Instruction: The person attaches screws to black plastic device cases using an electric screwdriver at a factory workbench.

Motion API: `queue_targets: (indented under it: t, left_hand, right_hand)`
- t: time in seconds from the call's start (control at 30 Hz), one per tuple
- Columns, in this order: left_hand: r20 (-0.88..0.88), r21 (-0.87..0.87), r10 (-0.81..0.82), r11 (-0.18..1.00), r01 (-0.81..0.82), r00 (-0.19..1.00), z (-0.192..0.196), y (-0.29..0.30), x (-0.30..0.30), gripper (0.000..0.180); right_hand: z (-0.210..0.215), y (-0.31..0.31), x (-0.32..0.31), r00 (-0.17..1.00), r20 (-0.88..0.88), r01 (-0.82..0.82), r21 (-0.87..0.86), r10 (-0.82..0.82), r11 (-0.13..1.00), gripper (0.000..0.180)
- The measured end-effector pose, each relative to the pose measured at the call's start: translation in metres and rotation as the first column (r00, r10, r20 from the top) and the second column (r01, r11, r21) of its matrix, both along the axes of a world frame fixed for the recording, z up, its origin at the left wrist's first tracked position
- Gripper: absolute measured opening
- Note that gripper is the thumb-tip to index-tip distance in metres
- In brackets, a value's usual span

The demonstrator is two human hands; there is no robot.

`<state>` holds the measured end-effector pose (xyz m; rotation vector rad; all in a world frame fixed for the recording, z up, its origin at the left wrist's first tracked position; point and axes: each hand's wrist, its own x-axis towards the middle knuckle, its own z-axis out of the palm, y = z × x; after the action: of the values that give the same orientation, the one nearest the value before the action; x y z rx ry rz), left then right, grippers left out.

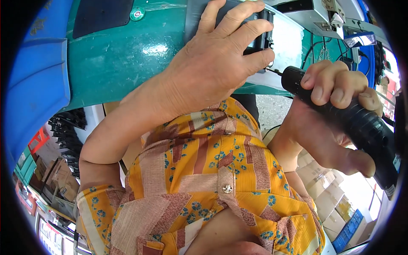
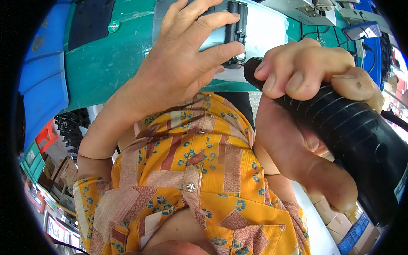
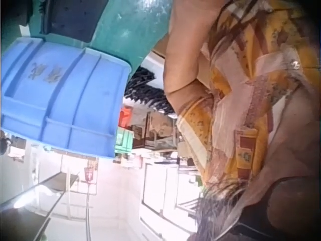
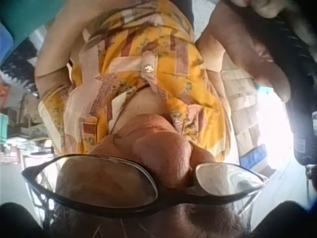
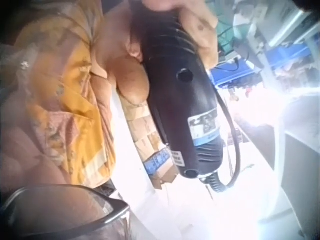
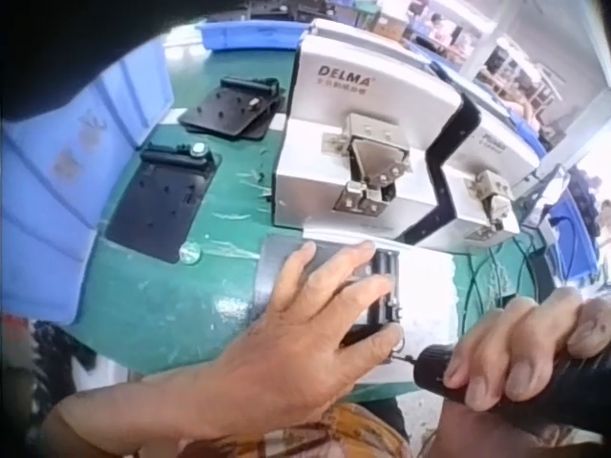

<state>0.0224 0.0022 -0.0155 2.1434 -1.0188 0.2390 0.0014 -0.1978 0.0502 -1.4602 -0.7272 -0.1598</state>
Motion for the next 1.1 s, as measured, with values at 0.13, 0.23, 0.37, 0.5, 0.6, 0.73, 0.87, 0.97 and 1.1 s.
queue_targets:
  t: [0.13, 0.23, 0.37, 0.5, 0.6, 0.73, 0.87, 0.97, 1.1]
  left_hand:
    - [0.019, 0.028, 0.009, 1.000, -0.010, 1.000, 0.002, 0.001, 0.000, 0.026]
    - [0.037, -0.009, 0.008, 1.000, -0.008, 0.999, -0.004, -0.001, -0.001, 0.030]
    - [0.849, -0.016, 0.194, 0.939, -0.343, 0.491, -0.031, -0.010, 0.012, 0.024]
    - [0.202, -0.015, 0.107, 0.994, -0.106, 0.973, -0.019, -0.007, -0.005, 0.040]
    - [0.201, -0.073, 0.137, 0.990, -0.124, 0.970, -0.015, -0.003, -0.006, 0.053]
    - [0.188, -0.067, 0.252, 0.968, -0.244, 0.949, -0.011, 0.017, -0.009, 0.068]
    - [0.160, 0.079, 0.328, 0.936, -0.343, 0.931, -0.007, 0.042, -0.012, 0.085]
    - [0.135, 0.132, 0.322, 0.932, -0.339, 0.937, -0.005, 0.045, -0.007, 0.088]
    - [0.094, 0.186, 0.327, 0.922, -0.339, 0.941, -0.001, 0.043, -0.009, 0.089]
  right_hand:
    - [-0.001, 0.004, 0.000, 0.996, -0.028, 0.082, -0.034, -0.083, 0.996, 0.085]
    - [-0.015, 0.008, 0.008, 0.998, 0.047, 0.042, 0.142, -0.049, 0.989, 0.085]
    - [-0.022, 0.002, 0.016, 0.983, 0.125, -0.154, 0.193, 0.131, 0.969, 0.084]
    - [-0.028, 0.010, 0.009, 0.989, 0.131, -0.115, 0.336, 0.074, 0.935, 0.075]
    - [-0.025, 0.000, 0.002, 0.999, 0.051, -0.026, 0.457, 0.003, 0.889, 0.065]
    - [-0.006, -0.036, -0.013, 0.983, 0.170, -0.015, 0.462, -0.072, 0.887, 0.070]
    - [-0.033, -0.042, -0.003, 0.970, 0.021, 0.203, 0.473, -0.241, 0.857, 0.066]
    - [-0.051, -0.041, 0.004, 0.939, -0.062, 0.329, 0.444, -0.338, 0.833, 0.063]
    - [-0.052, -0.041, 0.008, 0.923, -0.081, 0.379, 0.346, -0.375, 0.858, 0.065]
